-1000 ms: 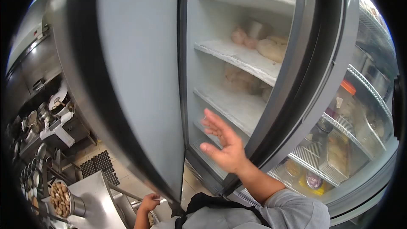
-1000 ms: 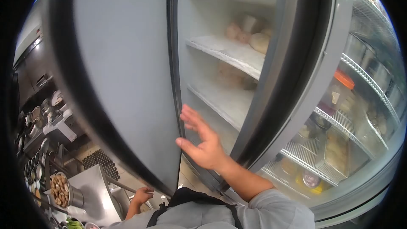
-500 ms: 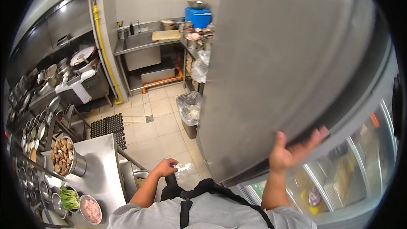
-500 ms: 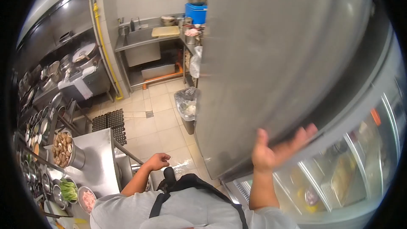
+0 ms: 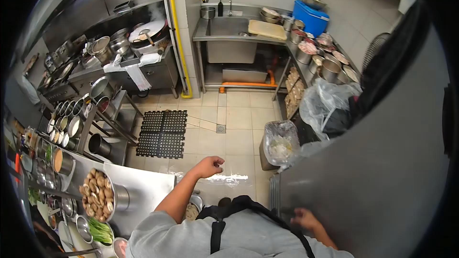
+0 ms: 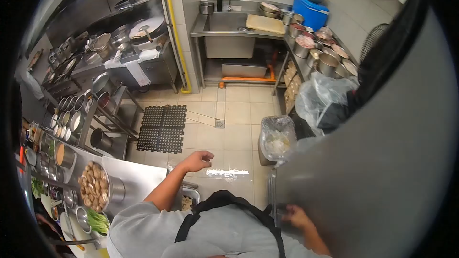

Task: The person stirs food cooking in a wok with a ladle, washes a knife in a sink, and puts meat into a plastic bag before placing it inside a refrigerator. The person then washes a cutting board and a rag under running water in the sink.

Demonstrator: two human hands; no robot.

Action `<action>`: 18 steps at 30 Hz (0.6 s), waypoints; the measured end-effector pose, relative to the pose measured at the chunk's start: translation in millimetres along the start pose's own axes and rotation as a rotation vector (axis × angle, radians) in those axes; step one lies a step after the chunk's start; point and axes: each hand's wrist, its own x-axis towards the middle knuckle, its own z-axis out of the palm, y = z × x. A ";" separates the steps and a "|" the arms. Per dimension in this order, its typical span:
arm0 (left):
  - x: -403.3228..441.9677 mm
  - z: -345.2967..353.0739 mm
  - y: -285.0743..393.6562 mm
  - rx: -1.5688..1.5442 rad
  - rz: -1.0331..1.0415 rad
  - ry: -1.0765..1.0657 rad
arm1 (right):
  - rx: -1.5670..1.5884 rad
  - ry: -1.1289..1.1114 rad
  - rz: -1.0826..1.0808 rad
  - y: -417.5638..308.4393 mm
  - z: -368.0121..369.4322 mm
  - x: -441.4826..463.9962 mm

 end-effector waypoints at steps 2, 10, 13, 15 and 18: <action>41.1 -37.5 4.7 -0.042 0.022 -0.005 | -0.067 -0.102 0.102 27.7 12.3 8.0; 259.3 -141.4 71.9 -0.095 0.140 -0.069 | 0.054 -0.046 0.205 -23.5 21.0 187.6; 329.2 -181.7 76.7 0.305 0.091 0.019 | -0.015 0.036 0.057 -66.4 -3.2 297.3; 355.3 -208.2 48.0 0.540 -0.113 0.024 | -0.549 0.115 -0.210 -22.4 1.6 447.6; 359.0 -236.5 11.0 0.566 -0.326 -0.108 | -0.549 0.173 -0.367 -219.3 -72.8 506.6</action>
